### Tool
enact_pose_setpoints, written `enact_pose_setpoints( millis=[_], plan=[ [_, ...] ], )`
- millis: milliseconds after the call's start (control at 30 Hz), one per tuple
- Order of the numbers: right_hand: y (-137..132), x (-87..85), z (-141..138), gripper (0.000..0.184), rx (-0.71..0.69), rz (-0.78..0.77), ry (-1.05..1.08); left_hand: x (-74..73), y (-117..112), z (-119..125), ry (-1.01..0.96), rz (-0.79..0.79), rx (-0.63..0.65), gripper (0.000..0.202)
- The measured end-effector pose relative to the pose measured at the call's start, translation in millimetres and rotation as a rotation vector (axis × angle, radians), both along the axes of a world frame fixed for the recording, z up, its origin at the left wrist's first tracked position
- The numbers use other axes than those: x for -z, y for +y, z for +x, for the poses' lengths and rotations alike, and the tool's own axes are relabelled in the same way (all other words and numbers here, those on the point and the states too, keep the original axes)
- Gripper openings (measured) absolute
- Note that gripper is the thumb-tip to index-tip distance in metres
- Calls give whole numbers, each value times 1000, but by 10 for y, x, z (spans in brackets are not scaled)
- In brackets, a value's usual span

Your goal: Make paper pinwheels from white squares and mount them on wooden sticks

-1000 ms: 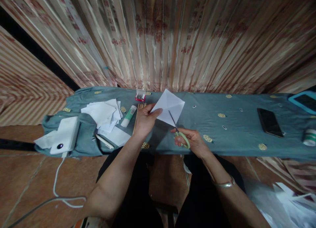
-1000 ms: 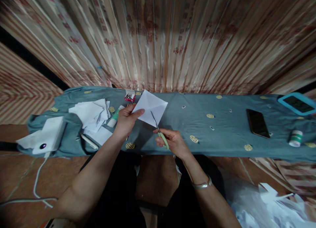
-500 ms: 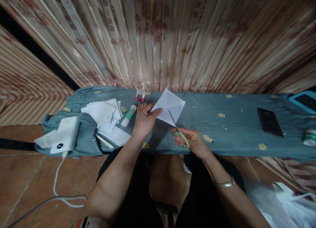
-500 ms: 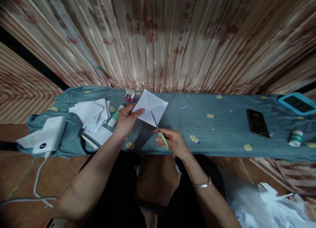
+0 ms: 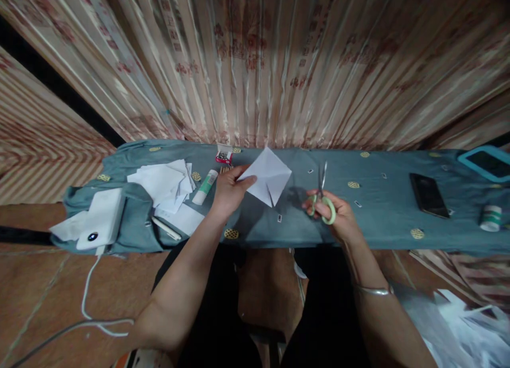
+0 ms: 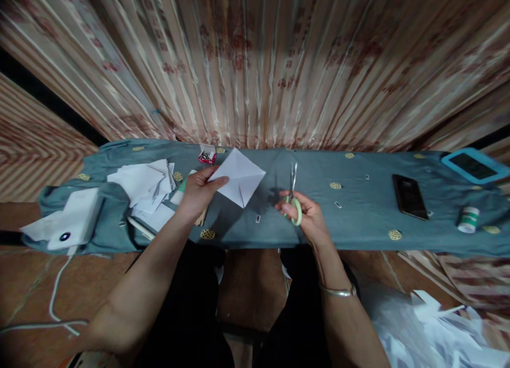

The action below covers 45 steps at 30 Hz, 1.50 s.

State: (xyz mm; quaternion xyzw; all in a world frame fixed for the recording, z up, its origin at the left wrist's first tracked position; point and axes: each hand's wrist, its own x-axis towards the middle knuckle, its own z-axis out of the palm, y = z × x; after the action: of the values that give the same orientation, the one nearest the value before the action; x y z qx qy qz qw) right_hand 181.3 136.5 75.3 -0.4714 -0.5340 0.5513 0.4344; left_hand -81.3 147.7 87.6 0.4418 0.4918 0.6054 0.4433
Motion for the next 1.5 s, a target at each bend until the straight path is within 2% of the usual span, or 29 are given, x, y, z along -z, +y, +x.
enact_pose_setpoints(
  millis=[33, 100, 200, 333, 433, 567, 633, 733, 833, 967, 1067, 1333, 1433, 1500],
  plan=[
    [19, 4, -1, 50, 76, 49, 0, 9, -14, 30, 56, -12, 61, 30],
    [48, 11, -27, 50, 141, 124, -27, 33, -38, 102, 162, -47, 156, 32],
    [63, 24, -88, 52, 114, 174, -70, 97, -58, 204, 284, -76, 212, 36],
    [61, 48, -150, 49, 67, 114, -89, 187, -45, 271, 332, -65, 257, 38],
    [66, 51, -180, 47, 74, 75, -47, 184, -31, 305, 219, -103, 216, 42],
    [86, 38, -227, 47, 240, 87, 30, 76, -87, 412, -179, -199, 116, 53],
    [91, 41, -264, 48, 314, 82, 63, 33, -150, 497, -327, -236, 148, 56],
    [82, 59, -339, 49, 363, 59, 126, 47, -232, 633, -359, -219, 240, 58],
    [62, 73, -406, 51, 350, 27, 183, 135, -258, 717, -329, -241, 181, 45],
    [46, 88, -433, 51, 344, -5, 222, 219, -239, 712, -289, -263, 66, 31],
    [47, 106, -420, 52, 336, -28, 237, 216, -231, 681, -249, -260, 36, 25],
    [51, 127, -385, 55, 316, -90, 158, 196, -207, 627, -105, -187, 54, 15],
    [17, 117, -363, 52, 249, -80, 106, 170, -155, 554, -92, -171, -13, 15],
    [-29, 104, -355, 51, 144, -87, 65, 137, -108, 490, -115, -148, -70, 19]
  ],
)
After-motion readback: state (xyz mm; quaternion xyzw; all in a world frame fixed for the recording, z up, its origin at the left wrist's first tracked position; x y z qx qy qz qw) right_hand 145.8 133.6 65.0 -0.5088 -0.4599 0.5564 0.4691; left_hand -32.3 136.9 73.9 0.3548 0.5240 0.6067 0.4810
